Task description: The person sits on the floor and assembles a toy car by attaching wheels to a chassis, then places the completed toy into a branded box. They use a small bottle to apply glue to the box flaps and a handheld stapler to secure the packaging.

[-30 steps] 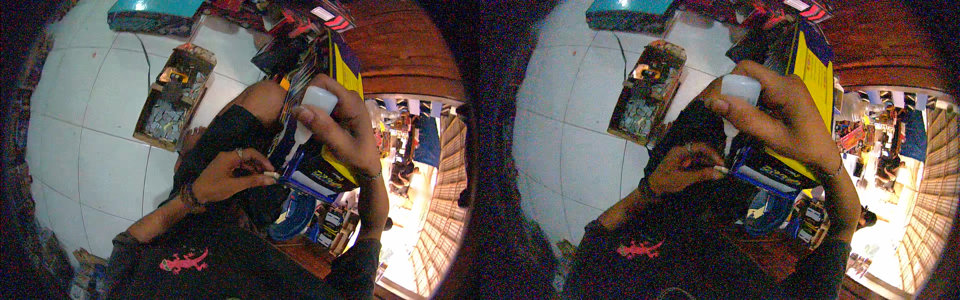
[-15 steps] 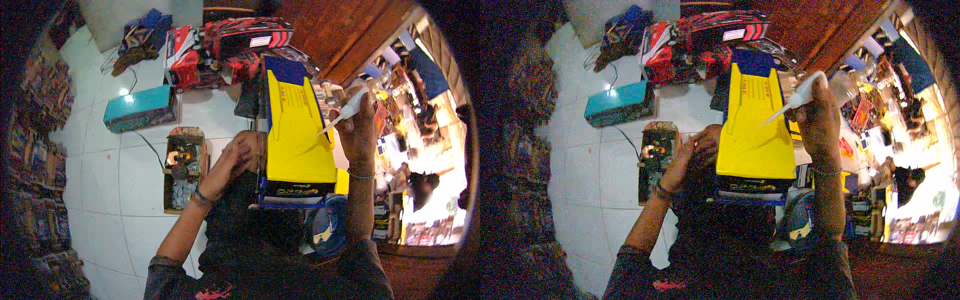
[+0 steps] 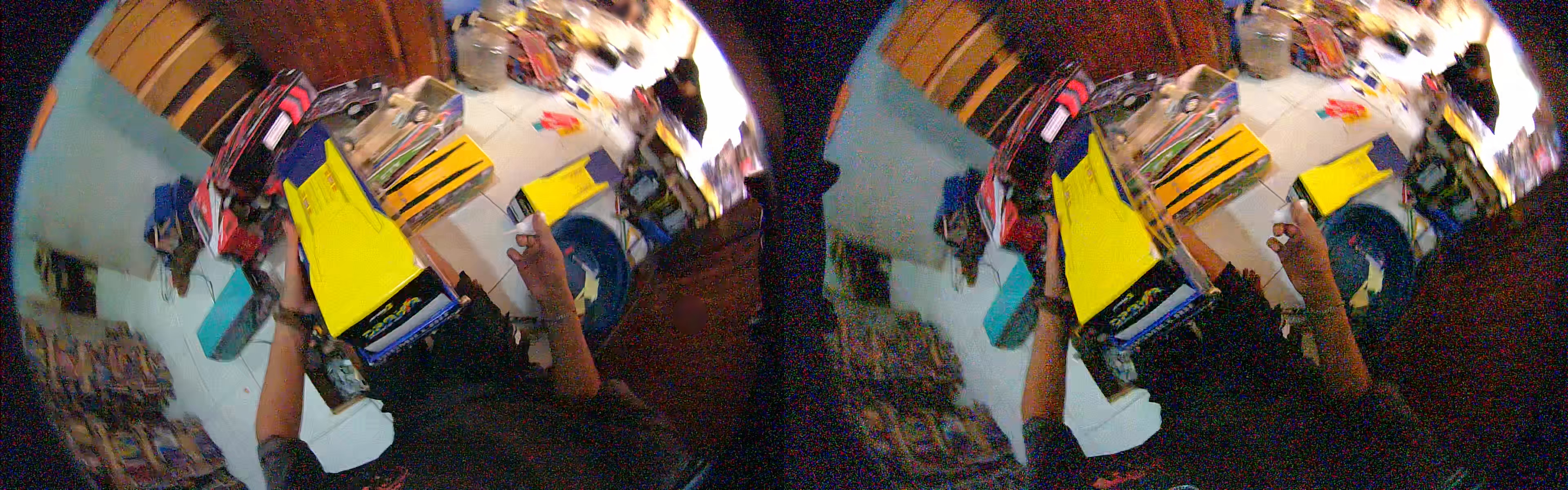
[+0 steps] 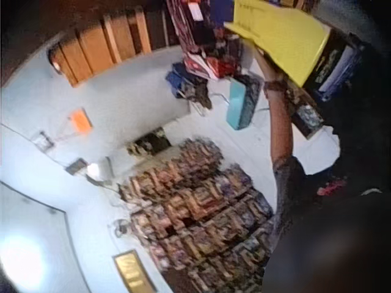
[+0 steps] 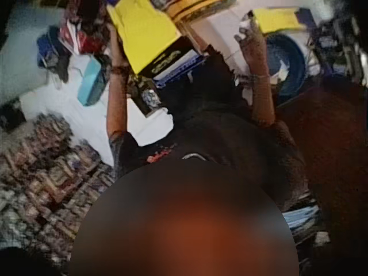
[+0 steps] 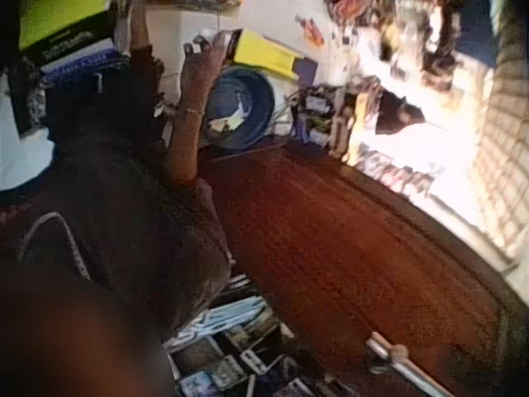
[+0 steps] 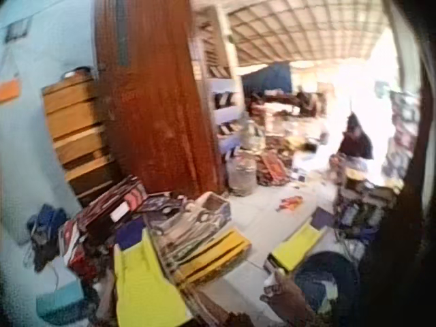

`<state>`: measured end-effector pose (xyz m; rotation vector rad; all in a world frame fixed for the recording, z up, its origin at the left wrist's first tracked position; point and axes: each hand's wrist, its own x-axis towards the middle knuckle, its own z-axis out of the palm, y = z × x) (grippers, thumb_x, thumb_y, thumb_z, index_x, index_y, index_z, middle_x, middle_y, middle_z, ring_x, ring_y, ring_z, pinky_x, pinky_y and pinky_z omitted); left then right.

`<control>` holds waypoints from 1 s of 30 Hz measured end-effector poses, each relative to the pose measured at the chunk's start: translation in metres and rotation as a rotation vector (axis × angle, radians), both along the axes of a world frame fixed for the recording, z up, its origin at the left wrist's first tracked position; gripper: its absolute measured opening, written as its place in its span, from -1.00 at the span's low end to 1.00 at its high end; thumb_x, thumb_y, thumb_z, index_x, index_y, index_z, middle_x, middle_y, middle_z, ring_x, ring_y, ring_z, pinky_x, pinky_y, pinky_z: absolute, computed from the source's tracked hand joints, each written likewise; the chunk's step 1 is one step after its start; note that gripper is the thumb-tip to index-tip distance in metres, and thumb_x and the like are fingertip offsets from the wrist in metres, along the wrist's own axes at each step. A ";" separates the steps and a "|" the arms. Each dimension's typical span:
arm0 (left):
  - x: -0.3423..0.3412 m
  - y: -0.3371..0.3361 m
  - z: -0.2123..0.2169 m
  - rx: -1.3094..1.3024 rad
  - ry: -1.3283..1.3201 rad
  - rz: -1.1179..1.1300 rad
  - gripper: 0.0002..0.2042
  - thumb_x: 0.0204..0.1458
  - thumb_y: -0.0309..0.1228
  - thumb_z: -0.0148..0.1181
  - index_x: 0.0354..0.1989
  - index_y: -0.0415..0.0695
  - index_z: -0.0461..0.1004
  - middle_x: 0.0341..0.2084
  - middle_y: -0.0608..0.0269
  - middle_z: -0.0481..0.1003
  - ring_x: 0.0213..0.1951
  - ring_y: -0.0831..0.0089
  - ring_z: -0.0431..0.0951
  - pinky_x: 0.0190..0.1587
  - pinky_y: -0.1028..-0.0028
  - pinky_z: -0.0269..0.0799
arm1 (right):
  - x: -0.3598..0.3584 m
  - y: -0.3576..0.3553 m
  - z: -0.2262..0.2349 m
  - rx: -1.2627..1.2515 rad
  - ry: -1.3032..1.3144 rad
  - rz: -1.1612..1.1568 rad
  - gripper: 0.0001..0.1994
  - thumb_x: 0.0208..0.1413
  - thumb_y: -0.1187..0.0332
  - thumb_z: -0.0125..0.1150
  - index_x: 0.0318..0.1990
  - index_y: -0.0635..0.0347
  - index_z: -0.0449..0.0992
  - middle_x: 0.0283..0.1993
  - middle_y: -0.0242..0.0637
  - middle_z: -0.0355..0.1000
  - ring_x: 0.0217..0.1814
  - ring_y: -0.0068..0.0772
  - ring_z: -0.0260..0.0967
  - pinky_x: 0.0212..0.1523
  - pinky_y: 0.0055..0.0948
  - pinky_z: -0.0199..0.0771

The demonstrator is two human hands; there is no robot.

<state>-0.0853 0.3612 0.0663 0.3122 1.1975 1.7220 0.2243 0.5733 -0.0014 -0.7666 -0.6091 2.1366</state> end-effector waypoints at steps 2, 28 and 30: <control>0.009 0.005 0.004 0.028 -0.040 0.042 -0.30 0.15 0.26 -0.11 0.27 -0.04 0.27 0.12 0.24 0.44 0.02 0.33 0.53 0.05 0.30 0.48 | 0.007 -0.010 -0.008 -0.043 0.043 -0.015 -0.86 0.26 0.11 0.13 -0.17 -0.14 0.43 -0.35 -0.63 0.46 -0.40 -0.67 0.37 -0.28 -0.39 0.38; -0.017 -0.003 -0.017 0.009 0.489 0.133 -0.49 0.15 0.05 -0.04 0.11 -0.08 0.33 -0.05 0.17 0.46 -0.07 0.29 0.49 -0.01 0.30 0.45 | 0.105 0.001 -0.084 0.036 -0.122 -0.157 -0.87 0.25 0.19 0.15 -0.16 -0.08 0.38 -0.04 -0.38 0.49 0.10 -0.52 0.32 -0.03 -0.35 0.23; -0.022 0.006 0.003 0.048 0.521 0.151 -0.51 0.16 0.03 -0.04 0.10 -0.08 0.34 -0.06 0.18 0.47 -0.08 0.30 0.50 -0.02 0.30 0.45 | 0.112 0.001 -0.085 0.052 -0.146 -0.202 -0.85 0.25 0.20 0.15 -0.12 -0.07 0.35 -0.01 -0.36 0.49 0.10 -0.51 0.32 -0.02 -0.35 0.23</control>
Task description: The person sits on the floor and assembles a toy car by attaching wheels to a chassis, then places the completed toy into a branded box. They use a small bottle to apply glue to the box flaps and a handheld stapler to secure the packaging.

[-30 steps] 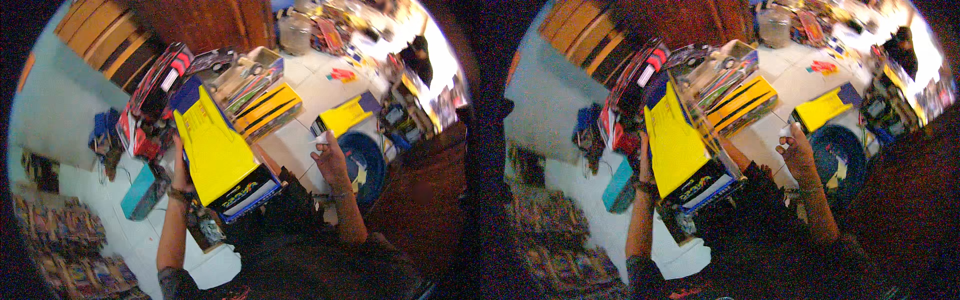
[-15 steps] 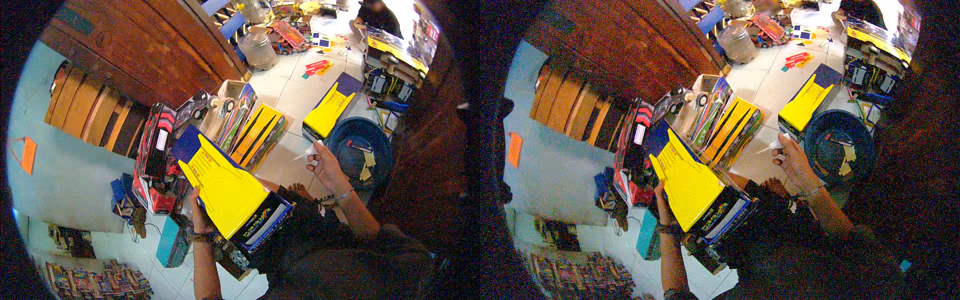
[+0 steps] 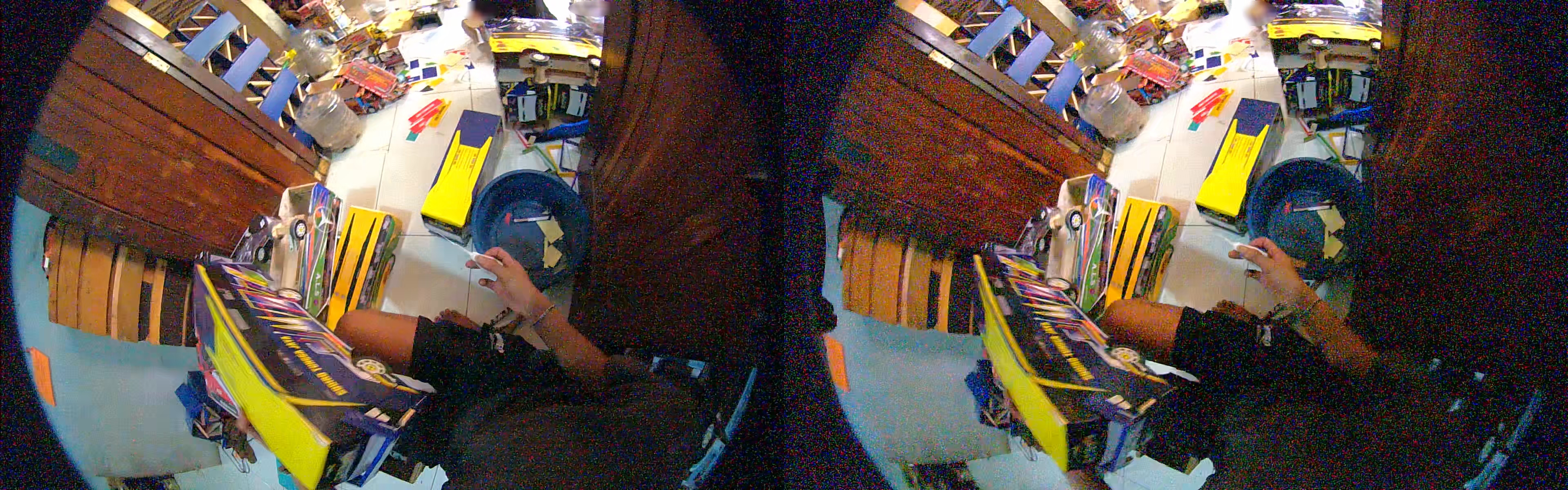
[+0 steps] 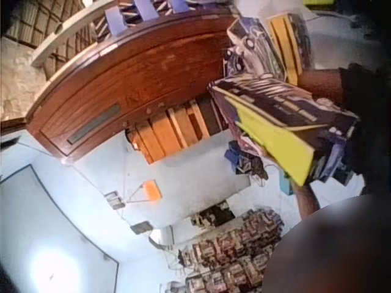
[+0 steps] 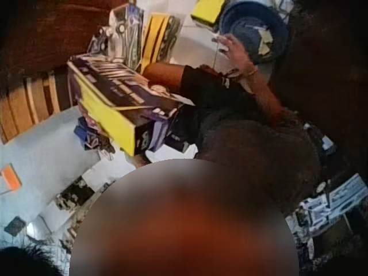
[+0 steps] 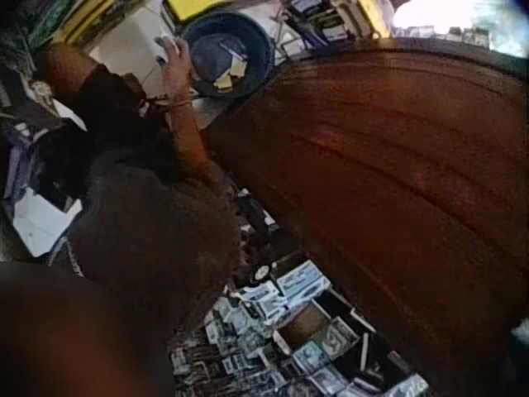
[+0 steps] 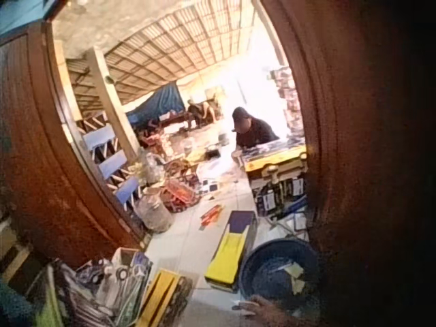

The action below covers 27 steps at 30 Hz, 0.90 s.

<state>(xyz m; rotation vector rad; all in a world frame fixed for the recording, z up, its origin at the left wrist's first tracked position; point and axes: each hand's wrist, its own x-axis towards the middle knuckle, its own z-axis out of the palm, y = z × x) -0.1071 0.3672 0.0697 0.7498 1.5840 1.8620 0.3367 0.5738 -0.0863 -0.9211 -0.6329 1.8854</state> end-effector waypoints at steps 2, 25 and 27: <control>-0.001 0.014 0.022 0.036 0.018 -0.011 -0.53 0.17 0.01 -0.05 0.09 -0.08 0.34 -0.08 0.18 0.47 -0.09 0.30 0.50 -0.02 0.31 0.46 | 0.005 0.003 0.007 0.021 -0.025 -0.021 -0.84 0.27 0.25 0.12 -0.08 -0.04 0.31 0.06 -0.33 0.48 0.11 -0.50 0.31 -0.02 -0.38 0.24; 0.075 0.533 -0.006 0.037 -0.283 -0.858 -0.53 0.13 0.01 -0.04 0.00 -0.12 0.44 -0.21 0.25 0.56 -0.21 0.36 0.56 -0.13 0.41 0.49 | 0.068 0.038 -0.012 -0.119 -0.243 -0.467 -0.65 0.22 0.33 0.16 0.12 0.27 0.42 -0.01 -0.33 0.46 -0.03 -0.47 0.39 0.03 -0.47 0.40; 0.076 0.567 -0.031 -0.061 -0.282 -0.882 -0.53 0.14 0.01 -0.04 0.01 -0.12 0.44 -0.20 0.25 0.56 -0.21 0.37 0.56 -0.12 0.41 0.49 | 0.076 0.029 -0.028 -0.169 -0.431 -0.446 -0.68 0.21 0.40 0.17 0.10 0.26 0.42 -0.01 -0.29 0.46 -0.02 -0.44 0.40 0.06 -0.44 0.40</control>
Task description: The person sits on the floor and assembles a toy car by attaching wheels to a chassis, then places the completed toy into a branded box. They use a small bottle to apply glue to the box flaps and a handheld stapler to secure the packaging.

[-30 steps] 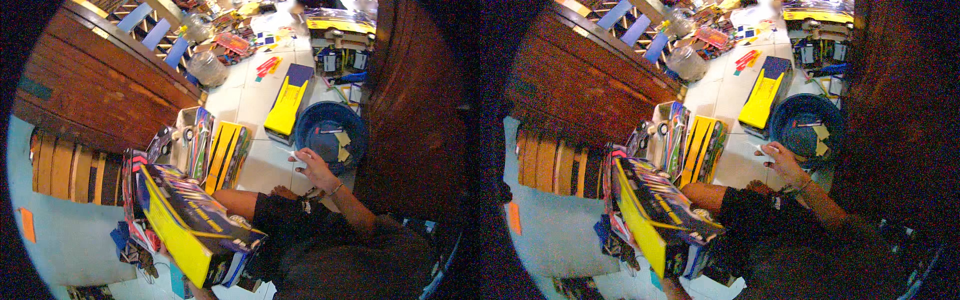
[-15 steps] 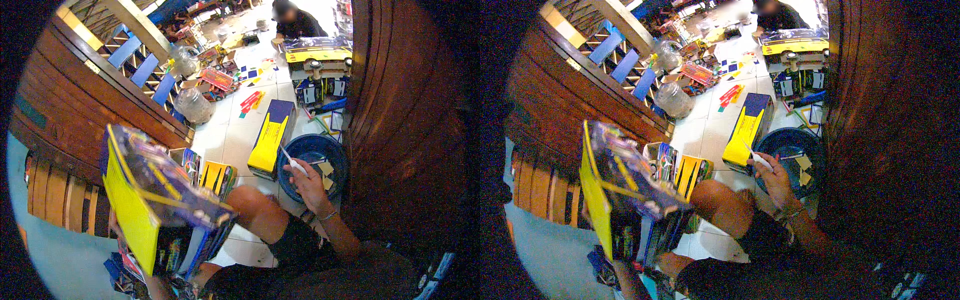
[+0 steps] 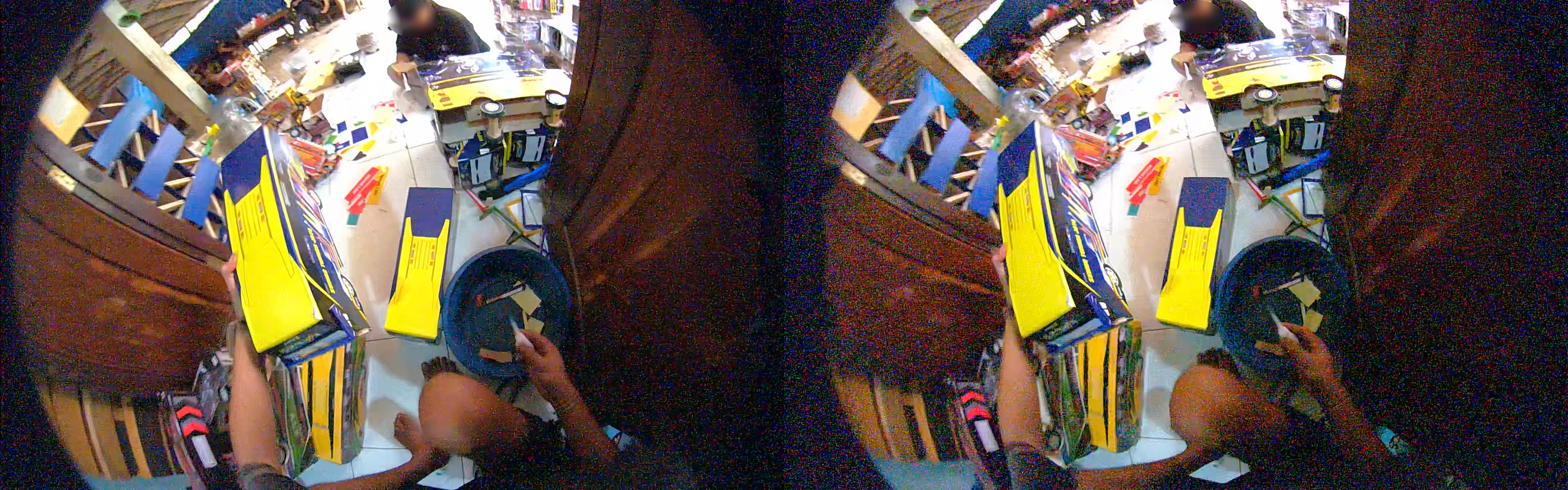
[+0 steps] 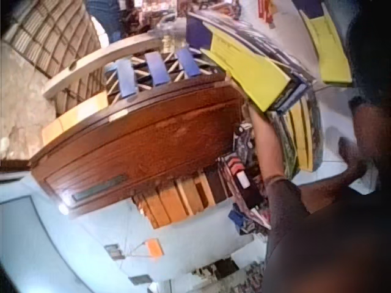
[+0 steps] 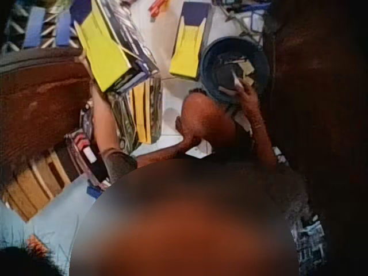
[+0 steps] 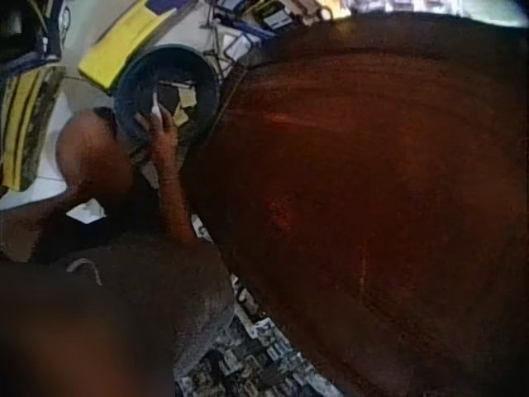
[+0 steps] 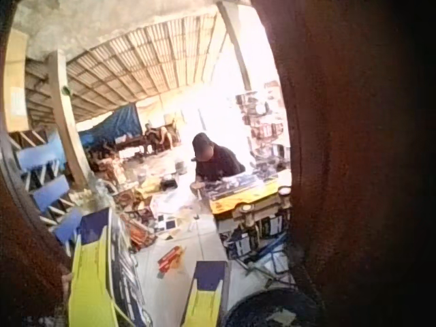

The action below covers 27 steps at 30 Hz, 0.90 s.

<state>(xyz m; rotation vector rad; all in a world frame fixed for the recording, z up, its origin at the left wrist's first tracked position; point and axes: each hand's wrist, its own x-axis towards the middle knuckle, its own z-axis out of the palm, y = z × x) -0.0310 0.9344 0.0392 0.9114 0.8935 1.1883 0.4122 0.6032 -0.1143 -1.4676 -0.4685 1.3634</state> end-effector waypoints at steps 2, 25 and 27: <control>0.003 0.043 -0.042 -0.027 -0.026 -0.128 -0.52 0.14 0.01 -0.04 0.02 -0.12 0.44 -0.19 0.26 0.56 -0.21 0.37 0.56 -0.12 0.42 0.49 | 0.004 -0.011 -0.013 -0.007 -0.042 -0.015 -0.70 0.18 0.45 0.18 0.06 0.25 0.41 -0.02 -0.25 0.47 0.01 -0.40 0.41 0.07 -0.42 0.41; 0.088 0.264 -0.328 -0.399 0.180 -0.289 -0.49 0.18 0.03 0.01 0.11 -0.13 0.39 0.01 0.26 0.47 0.00 0.41 0.48 0.03 0.42 0.42 | 0.190 -0.059 -0.181 -0.236 -0.690 0.570 -0.84 0.10 0.32 0.31 -0.20 0.13 0.54 -0.04 -0.25 0.48 0.05 -0.19 0.39 0.06 -0.20 0.38; 0.081 0.272 -0.324 -0.405 0.212 -0.344 -0.51 0.25 -0.09 -0.02 0.25 -0.14 0.31 0.12 0.28 0.40 0.07 0.43 0.43 0.08 0.45 0.38 | 0.191 -0.059 -0.194 -0.301 -0.845 0.512 -0.81 0.08 0.34 0.33 -0.17 0.15 0.53 0.00 -0.20 0.46 0.06 -0.17 0.39 0.07 -0.19 0.37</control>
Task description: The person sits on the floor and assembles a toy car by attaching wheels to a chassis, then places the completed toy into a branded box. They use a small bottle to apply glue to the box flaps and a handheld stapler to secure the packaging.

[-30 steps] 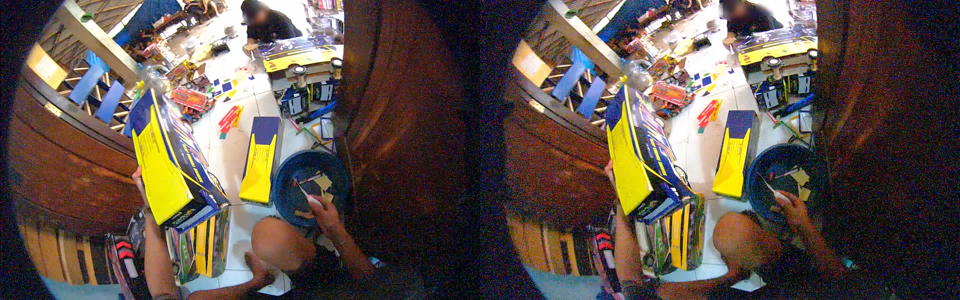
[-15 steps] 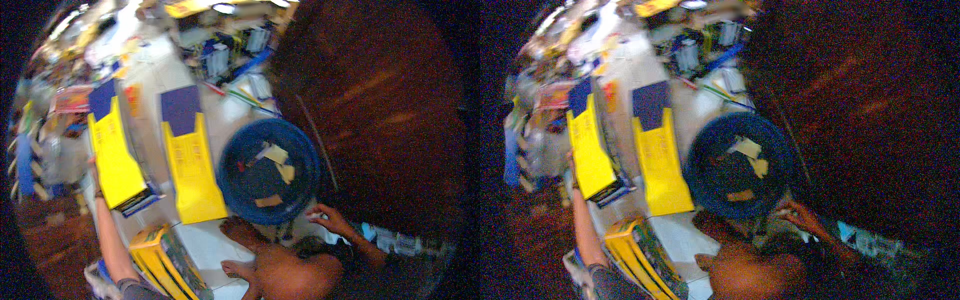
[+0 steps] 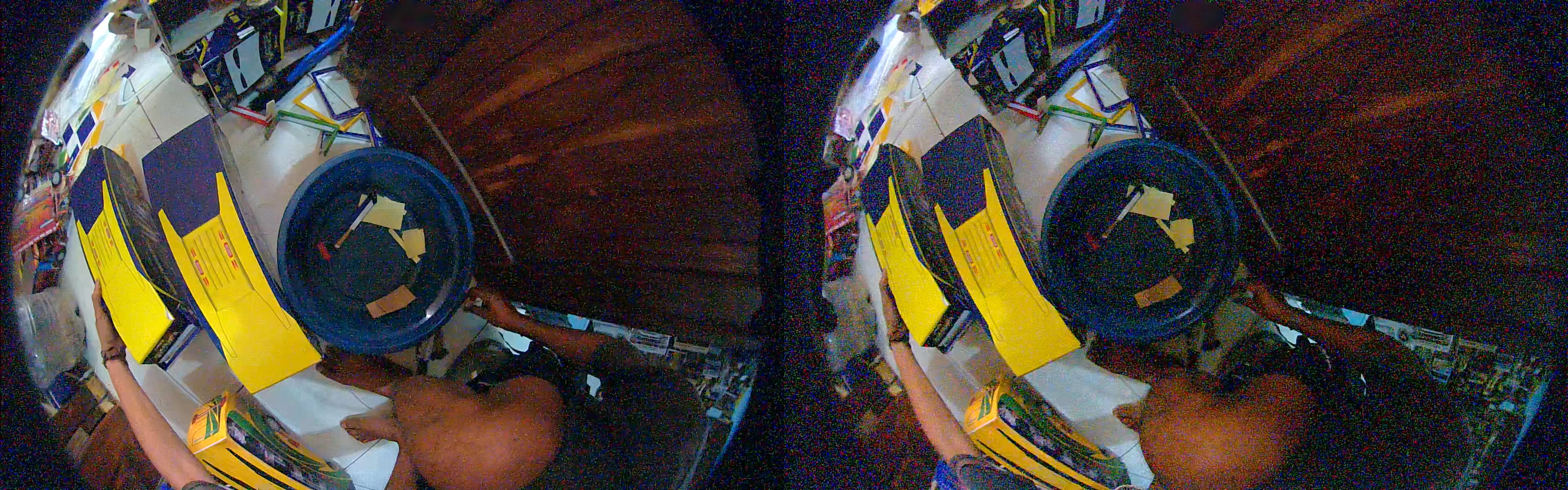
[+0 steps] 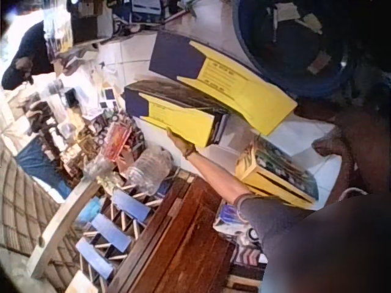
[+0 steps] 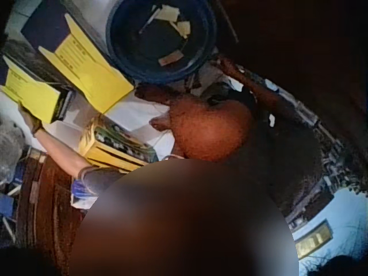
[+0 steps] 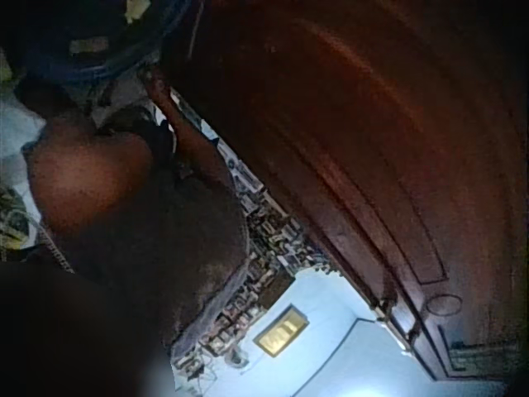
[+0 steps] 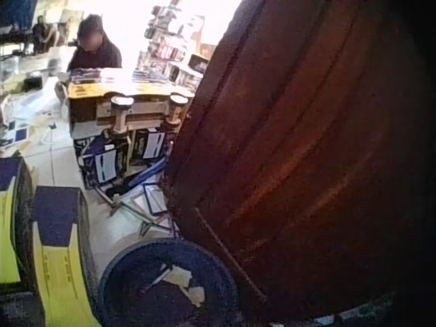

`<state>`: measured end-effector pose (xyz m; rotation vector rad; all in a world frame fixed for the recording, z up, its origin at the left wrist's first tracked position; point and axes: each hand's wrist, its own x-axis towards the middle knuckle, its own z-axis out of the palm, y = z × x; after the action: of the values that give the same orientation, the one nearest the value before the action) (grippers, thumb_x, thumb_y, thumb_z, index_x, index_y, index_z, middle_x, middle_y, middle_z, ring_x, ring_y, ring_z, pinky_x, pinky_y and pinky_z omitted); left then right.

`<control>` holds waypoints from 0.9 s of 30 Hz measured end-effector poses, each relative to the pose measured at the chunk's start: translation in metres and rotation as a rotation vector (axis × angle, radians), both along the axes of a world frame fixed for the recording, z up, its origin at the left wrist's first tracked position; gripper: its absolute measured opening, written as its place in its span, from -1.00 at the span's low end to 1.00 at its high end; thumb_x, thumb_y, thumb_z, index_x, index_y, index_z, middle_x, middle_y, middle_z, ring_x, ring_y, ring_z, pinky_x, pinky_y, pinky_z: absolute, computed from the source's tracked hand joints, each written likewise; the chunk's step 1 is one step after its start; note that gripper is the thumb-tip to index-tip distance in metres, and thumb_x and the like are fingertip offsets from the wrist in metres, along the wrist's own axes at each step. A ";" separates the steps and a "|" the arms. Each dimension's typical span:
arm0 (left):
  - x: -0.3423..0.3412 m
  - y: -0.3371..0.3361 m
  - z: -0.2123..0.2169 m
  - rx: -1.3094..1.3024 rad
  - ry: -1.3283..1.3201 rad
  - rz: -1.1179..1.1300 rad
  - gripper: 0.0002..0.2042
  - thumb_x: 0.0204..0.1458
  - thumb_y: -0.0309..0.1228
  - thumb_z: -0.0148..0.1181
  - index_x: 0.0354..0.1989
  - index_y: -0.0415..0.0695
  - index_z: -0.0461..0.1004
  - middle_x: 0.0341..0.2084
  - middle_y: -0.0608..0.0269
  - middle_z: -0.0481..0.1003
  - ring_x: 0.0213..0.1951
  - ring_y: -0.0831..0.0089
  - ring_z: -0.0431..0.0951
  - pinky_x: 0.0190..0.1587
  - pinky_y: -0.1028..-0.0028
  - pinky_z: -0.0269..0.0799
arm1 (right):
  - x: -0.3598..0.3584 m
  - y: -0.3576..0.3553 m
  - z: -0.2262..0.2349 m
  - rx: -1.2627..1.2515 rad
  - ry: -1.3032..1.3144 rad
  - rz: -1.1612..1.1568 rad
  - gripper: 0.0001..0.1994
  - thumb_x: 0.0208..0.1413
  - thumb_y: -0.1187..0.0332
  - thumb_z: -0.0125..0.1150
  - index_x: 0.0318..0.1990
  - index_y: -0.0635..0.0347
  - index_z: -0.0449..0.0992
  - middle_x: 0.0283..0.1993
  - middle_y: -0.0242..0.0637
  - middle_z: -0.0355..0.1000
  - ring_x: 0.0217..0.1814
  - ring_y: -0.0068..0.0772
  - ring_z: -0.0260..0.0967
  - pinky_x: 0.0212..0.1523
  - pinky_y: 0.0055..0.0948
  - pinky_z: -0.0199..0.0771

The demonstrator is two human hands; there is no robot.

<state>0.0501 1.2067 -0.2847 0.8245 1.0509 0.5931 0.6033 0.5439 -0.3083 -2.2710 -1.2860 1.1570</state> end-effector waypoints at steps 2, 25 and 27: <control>-0.011 0.006 0.003 0.234 0.229 0.016 -0.50 0.27 -0.13 -0.04 0.30 -0.13 0.26 0.12 0.27 0.41 0.08 0.44 0.43 0.08 0.44 0.37 | -0.002 -0.004 -0.011 0.026 -0.105 -0.048 -0.79 0.07 0.37 0.34 -0.15 0.17 0.52 0.02 -0.16 0.44 0.06 -0.14 0.39 0.07 -0.17 0.37; 0.293 -0.266 0.064 0.676 1.533 -0.407 0.15 -0.35 0.50 0.18 0.44 0.53 -0.32 0.40 -0.29 -0.52 0.37 -0.47 -0.33 0.13 -0.51 -0.09 | 0.012 -0.027 -0.095 0.201 -0.287 -0.037 -0.47 0.02 0.18 0.34 0.12 0.23 0.39 0.13 0.01 0.35 0.21 0.06 0.27 0.23 -0.13 0.27; 0.290 -0.266 0.061 0.640 1.517 -0.392 0.15 -0.35 0.45 0.23 0.44 0.53 -0.32 0.40 -0.27 -0.50 0.36 -0.48 -0.30 0.14 -0.48 -0.05 | 0.012 -0.029 -0.100 0.133 -0.203 -0.125 -0.40 0.00 0.18 0.36 0.16 0.26 0.34 0.19 0.02 0.29 0.26 0.08 0.23 0.26 -0.14 0.24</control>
<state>0.3401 0.9406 -0.2237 2.1292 1.9844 -0.1948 0.6155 0.5148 -0.4079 -2.3791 -1.2300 0.7924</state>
